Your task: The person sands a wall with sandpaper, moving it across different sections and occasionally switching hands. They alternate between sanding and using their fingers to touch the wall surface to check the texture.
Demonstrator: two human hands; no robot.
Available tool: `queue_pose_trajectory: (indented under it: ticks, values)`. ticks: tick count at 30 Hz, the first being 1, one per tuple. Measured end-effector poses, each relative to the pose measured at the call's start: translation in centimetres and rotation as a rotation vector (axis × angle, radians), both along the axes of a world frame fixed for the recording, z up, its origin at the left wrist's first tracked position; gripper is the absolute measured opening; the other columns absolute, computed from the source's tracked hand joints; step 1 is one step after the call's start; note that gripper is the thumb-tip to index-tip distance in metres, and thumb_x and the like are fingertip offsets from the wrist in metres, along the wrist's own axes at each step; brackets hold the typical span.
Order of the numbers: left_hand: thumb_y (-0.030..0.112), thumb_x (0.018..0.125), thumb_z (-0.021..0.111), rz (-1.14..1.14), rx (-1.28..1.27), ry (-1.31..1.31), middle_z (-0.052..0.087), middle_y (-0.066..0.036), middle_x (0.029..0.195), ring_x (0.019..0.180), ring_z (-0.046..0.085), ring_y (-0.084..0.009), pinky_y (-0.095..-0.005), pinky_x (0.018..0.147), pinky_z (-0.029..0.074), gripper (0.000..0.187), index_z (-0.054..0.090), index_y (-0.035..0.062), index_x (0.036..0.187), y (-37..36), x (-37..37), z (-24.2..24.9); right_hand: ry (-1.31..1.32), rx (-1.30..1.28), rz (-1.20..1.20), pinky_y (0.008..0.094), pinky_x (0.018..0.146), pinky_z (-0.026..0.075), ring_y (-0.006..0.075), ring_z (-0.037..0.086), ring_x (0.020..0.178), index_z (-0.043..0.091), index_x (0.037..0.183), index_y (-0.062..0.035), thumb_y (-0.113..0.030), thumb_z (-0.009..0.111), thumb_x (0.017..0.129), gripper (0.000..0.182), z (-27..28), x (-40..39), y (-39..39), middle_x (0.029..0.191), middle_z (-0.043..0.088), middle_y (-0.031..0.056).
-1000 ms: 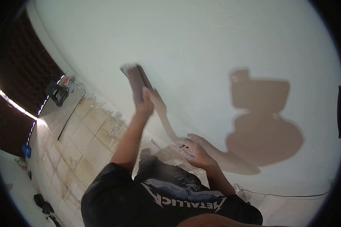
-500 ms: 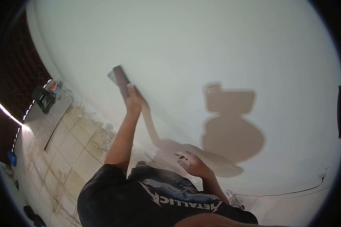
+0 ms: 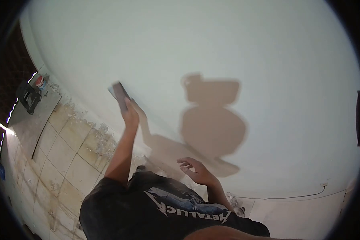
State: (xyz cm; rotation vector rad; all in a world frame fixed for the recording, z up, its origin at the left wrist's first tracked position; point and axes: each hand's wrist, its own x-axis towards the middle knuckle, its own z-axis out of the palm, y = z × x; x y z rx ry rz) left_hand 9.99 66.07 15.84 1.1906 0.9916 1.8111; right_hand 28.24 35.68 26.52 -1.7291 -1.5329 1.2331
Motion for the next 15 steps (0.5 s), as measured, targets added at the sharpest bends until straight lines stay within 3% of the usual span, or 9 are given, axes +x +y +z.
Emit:
queue_pose_trajectory:
  ticks: [2,5,8,10,12,14,15]
  values:
    - [0.033,0.111,0.043,0.007,-0.086,-0.074,0.039,-0.023,0.158,0.145,0.038,-0.0345,-0.0368,0.119,0.029,0.06,0.033,-0.0073,0.154,3.5,-1.4,3.9,-0.024,0.014,-0.058,0.0363,0.096,0.052,0.0232,0.067,0.111,0.06,0.133,-0.0015,-0.015,0.061,0.101,0.035,-0.2,-0.7,-0.1,0.128,0.067,0.0128]
    - [0.032,0.11,0.045,-0.028,-0.173,-0.169,0.036,-0.024,0.16,0.148,0.034,-0.0344,-0.0378,0.121,0.026,0.062,0.032,-0.009,0.154,3.7,-0.5,10.1,0.034,0.02,-0.102,0.0366,0.096,0.052,0.023,0.067,0.112,0.06,0.132,-0.0021,-0.015,0.061,0.101,0.034,0.1,-1.7,-0.1,0.127,0.067,0.0127]
    - [0.029,0.109,0.047,0.079,0.328,0.138,0.03,-0.029,0.161,0.153,0.025,-0.0373,-0.0412,0.123,0.018,0.062,0.031,-0.0116,0.153,1.2,2.1,12.5,0.049,0.003,-0.076,0.037,0.096,0.052,0.0232,0.067,0.113,0.059,0.132,-0.0018,-0.014,0.061,0.1,0.034,-1.0,-1.7,-0.1,0.127,0.067,0.0124]
    - [0.021,0.108,0.044,0.052,0.411,0.427,0.018,-0.031,0.165,0.156,0.012,-0.0412,-0.0469,0.125,0.009,0.061,0.024,-0.0107,0.156,-1.8,3.7,11.1,0.059,-0.025,-0.093,0.0373,0.097,0.051,0.0233,0.067,0.113,0.059,0.133,-0.0017,-0.014,0.061,0.1,0.035,-1.2,-1.7,-0.2,0.128,0.067,0.0123]
    - [0.014,0.107,0.042,0.008,0.472,0.402,0.014,-0.036,0.164,0.152,0.011,-0.0544,-0.0594,0.122,0.012,0.053,0.034,-0.0118,0.152,-4.9,6.0,7.3,0.078,-0.058,-0.117,0.0375,0.098,0.051,0.0234,0.067,0.114,0.059,0.133,-0.0021,-0.014,0.061,0.1,0.035,-1.6,-1.7,-0.3,0.128,0.066,0.0123]
    - [0.018,0.106,0.046,-0.134,0.38,0.345,0.011,-0.034,0.166,0.153,0.011,-0.0515,-0.0599,0.122,0.01,0.058,0.028,-0.0126,0.153,-8.6,7.0,2.6,0.105,-0.096,-0.153,0.0379,0.098,0.051,0.0235,0.066,0.115,0.059,0.134,-0.0028,-0.015,0.061,0.1,0.035,-2.2,-1.5,-0.4,0.129,0.066,0.0124]
    - [0.023,0.106,0.045,-0.263,0.333,0.173,0.007,-0.03,0.167,0.155,0.007,-0.0484,-0.0586,0.123,0.007,0.064,0.019,-0.0074,0.157,-9.8,7.5,1.4,0.112,-0.1,-0.17,0.0397,0.098,0.051,0.0251,0.066,0.114,0.058,0.136,-0.0045,-0.022,0.062,0.099,0.041,-2.3,-1.5,-0.6,0.129,0.066,0.0132]
